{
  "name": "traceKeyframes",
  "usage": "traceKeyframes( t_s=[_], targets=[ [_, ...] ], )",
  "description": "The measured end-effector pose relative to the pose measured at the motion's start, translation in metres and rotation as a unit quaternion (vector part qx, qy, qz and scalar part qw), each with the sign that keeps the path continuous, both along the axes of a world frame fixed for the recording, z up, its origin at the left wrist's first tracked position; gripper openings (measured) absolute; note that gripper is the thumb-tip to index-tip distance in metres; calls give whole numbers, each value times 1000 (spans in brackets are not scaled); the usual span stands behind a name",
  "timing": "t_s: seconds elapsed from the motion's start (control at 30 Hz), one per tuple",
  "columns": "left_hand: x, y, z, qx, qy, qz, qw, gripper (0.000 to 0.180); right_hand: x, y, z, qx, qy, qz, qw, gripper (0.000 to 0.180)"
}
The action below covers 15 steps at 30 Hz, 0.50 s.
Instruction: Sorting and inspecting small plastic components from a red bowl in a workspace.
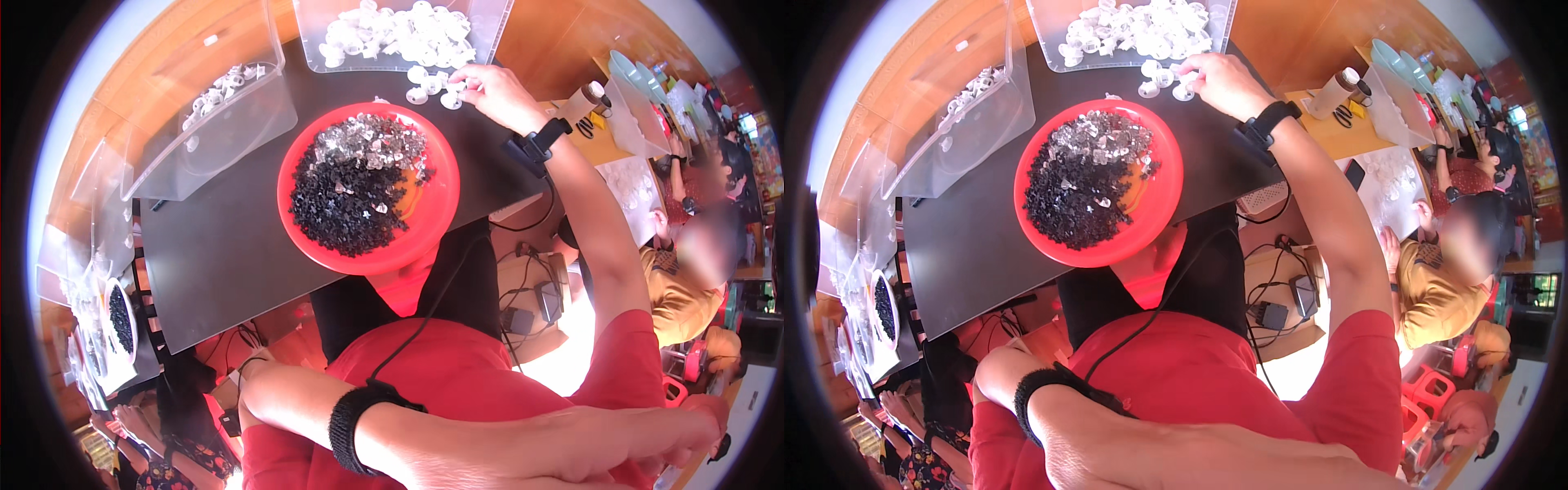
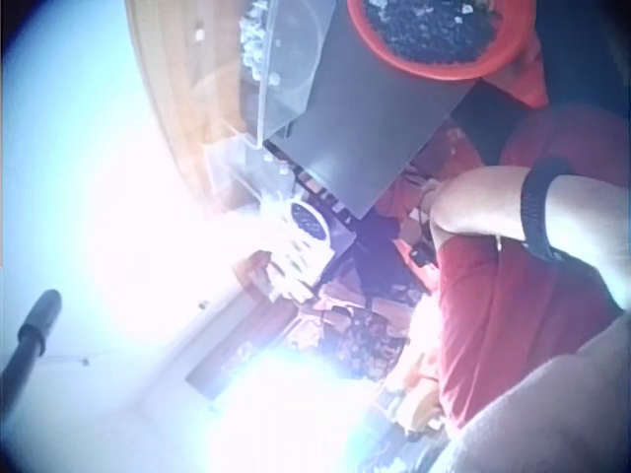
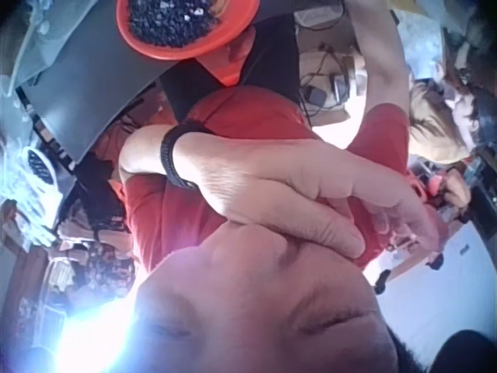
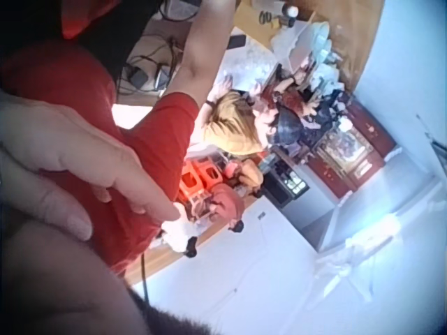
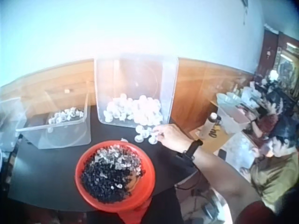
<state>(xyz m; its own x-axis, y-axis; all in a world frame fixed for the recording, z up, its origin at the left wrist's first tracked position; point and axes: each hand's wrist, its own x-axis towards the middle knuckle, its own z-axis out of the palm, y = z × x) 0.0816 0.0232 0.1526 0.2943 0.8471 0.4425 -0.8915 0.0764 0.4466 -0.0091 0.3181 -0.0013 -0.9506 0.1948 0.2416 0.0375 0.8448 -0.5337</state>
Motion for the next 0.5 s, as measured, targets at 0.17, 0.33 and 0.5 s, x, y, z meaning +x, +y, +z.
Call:
traceKeyframes(
  t_s=[0.17,0.33,0.5],
  targets=[
    [17,-18,-50,75,416,347,837,47,-3,-1,-10,60,-35,12,998,23],
    [-22,-57,-70,-203,333,464,795,18,-4,-1,-16,11,-29,9,999,19],
    [-50,-77,-108,-265,287,526,756,15,14,-32,17,-481,-112,44,869,19]
  ],
)
